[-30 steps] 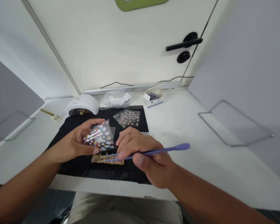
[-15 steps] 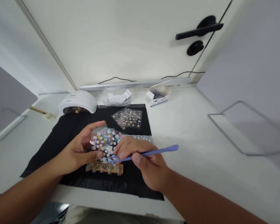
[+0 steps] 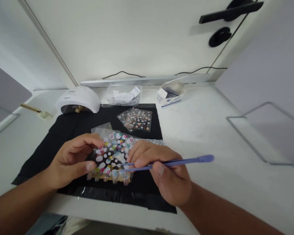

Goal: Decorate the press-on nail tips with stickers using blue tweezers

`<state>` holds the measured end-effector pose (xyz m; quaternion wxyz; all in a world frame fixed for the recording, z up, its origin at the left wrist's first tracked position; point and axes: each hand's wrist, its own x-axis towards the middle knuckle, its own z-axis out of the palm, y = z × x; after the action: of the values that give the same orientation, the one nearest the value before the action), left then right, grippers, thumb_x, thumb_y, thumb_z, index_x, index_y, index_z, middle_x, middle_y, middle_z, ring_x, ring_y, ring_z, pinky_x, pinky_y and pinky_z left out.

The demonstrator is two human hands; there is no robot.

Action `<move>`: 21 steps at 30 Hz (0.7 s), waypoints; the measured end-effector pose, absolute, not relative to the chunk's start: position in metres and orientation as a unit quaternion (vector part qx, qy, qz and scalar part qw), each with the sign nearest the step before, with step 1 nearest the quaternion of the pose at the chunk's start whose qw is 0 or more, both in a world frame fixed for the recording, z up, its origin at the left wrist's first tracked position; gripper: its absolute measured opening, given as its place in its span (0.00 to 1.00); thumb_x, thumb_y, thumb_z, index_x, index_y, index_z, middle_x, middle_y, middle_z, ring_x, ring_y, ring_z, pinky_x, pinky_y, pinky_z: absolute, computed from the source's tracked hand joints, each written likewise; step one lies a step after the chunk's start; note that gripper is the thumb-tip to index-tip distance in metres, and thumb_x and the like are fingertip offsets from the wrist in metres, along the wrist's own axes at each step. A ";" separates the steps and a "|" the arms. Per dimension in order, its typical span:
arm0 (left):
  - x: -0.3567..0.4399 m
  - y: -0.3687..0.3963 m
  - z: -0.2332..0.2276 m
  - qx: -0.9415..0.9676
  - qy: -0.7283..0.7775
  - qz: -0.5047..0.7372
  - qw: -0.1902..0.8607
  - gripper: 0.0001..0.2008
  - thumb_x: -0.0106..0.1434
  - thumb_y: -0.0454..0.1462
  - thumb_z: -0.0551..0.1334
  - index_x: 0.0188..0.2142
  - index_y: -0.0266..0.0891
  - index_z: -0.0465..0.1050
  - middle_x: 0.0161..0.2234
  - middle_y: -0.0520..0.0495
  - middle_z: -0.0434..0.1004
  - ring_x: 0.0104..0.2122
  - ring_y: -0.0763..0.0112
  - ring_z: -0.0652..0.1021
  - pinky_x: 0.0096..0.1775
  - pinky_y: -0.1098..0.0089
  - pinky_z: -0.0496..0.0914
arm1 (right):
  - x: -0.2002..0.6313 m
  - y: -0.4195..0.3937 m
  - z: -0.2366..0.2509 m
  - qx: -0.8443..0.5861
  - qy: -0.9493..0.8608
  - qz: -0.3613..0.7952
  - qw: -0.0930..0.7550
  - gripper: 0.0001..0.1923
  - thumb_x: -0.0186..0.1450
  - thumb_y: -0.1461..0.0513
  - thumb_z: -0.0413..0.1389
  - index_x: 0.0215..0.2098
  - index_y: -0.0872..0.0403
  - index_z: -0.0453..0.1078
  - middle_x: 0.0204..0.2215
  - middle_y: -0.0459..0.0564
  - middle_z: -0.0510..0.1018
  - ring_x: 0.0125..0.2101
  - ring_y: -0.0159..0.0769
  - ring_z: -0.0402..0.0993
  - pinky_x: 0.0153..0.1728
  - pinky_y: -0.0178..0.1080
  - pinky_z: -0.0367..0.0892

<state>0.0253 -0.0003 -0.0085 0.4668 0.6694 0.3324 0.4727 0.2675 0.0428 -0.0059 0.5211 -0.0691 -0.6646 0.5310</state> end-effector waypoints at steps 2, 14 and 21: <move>0.025 0.000 -0.008 0.676 0.327 0.459 0.474 0.16 0.64 0.38 0.67 0.51 0.48 0.74 0.38 0.50 0.75 0.37 0.72 0.75 0.43 0.72 0.72 | 0.269 0.045 -0.005 -0.067 -0.668 0.528 0.520 0.16 0.71 0.55 0.51 0.43 0.52 0.80 0.27 0.53 0.81 0.32 0.42 0.77 0.34 0.45 0.73; 0.032 -0.003 -0.010 0.705 0.336 0.427 0.456 0.22 0.56 0.29 0.71 0.50 0.46 0.76 0.39 0.49 0.76 0.38 0.71 0.75 0.43 0.72 0.70 | 0.268 0.047 -0.010 -0.065 -0.651 0.518 0.551 0.15 0.71 0.57 0.53 0.42 0.53 0.81 0.27 0.52 0.81 0.33 0.42 0.77 0.36 0.45 0.72; 0.035 -0.004 -0.010 0.710 0.320 0.437 0.449 0.18 0.58 0.29 0.70 0.48 0.44 0.76 0.36 0.49 0.76 0.35 0.71 0.76 0.40 0.72 0.72 | 0.272 0.049 -0.011 -0.079 -0.653 0.504 0.560 0.16 0.71 0.55 0.52 0.40 0.53 0.81 0.25 0.53 0.82 0.32 0.43 0.78 0.37 0.47 0.72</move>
<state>0.0345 -0.0043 -0.0103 0.4491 0.7104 0.3204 0.4370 0.2719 0.0486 -0.0105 0.5596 -0.0789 -0.6533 0.5037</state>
